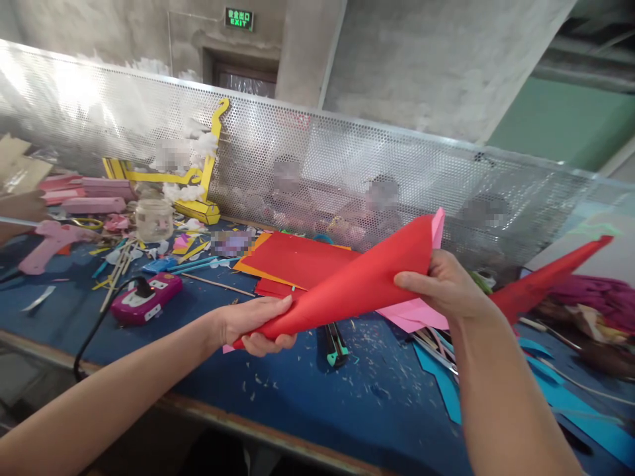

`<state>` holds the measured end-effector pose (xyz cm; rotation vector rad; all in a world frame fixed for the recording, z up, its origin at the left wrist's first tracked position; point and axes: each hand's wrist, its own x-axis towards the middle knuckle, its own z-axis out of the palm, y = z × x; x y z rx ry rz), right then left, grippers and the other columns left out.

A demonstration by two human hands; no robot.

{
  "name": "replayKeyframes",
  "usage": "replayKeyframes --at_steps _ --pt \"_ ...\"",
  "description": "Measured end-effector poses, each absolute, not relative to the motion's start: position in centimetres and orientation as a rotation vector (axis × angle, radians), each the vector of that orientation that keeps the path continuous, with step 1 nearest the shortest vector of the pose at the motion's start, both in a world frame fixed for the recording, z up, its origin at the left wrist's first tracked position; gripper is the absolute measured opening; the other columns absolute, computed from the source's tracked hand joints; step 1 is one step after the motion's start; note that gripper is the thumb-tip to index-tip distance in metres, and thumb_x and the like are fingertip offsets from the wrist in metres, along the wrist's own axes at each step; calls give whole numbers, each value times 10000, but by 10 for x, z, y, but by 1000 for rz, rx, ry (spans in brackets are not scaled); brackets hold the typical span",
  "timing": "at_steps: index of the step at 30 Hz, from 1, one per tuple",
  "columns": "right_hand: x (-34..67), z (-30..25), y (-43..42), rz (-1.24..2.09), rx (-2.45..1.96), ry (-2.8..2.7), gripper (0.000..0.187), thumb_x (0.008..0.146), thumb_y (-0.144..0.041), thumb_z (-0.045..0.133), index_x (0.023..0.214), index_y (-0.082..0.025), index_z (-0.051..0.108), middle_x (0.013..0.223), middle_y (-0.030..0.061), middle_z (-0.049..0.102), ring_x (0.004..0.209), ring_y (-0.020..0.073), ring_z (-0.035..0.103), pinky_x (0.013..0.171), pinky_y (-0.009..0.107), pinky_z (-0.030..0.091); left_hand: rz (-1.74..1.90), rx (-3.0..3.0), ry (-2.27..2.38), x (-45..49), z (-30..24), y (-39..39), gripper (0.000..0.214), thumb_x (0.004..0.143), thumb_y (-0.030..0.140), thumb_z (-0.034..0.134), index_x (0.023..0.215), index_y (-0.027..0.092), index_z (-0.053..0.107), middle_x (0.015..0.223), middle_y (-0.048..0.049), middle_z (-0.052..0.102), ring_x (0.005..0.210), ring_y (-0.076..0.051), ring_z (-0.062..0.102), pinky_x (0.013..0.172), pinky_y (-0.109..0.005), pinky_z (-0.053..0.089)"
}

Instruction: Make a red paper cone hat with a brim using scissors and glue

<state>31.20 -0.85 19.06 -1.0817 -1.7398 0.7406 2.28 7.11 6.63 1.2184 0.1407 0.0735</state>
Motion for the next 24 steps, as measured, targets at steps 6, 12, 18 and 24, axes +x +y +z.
replayKeyframes --at_steps 6,12,18,24 --pt "310 183 -7 727 -1133 -1639 300 646 -488 814 794 -235 751 775 50 746 771 275 697 684 410 597 123 1307 286 28 71 65 675 844 775 271 905 165 552 394 62 374 262 -51 202 256 -178 124" --pt "319 169 4 733 -1099 -1634 193 754 -376 769 877 -228 747 903 43 760 822 254 698 713 378 588 644 1608 487 37 72 60 323 931 559 419 1018 256 346 501 47 607 357 -119 523 357 -160 360" --pt "318 167 11 715 -1102 -1576 177 747 -368 774 839 -219 753 927 47 762 847 257 693 750 384 586 954 2038 897 43 73 57 303 960 445 337 791 218 444 580 14 579 430 -133 562 502 -245 437" --pt "312 173 12 636 -1117 -1574 212 716 -412 788 812 -227 748 920 53 759 839 276 686 722 402 589 942 2359 976 44 76 51 437 831 576 564 1034 193 517 994 -136 651 938 -318 630 776 -375 452"
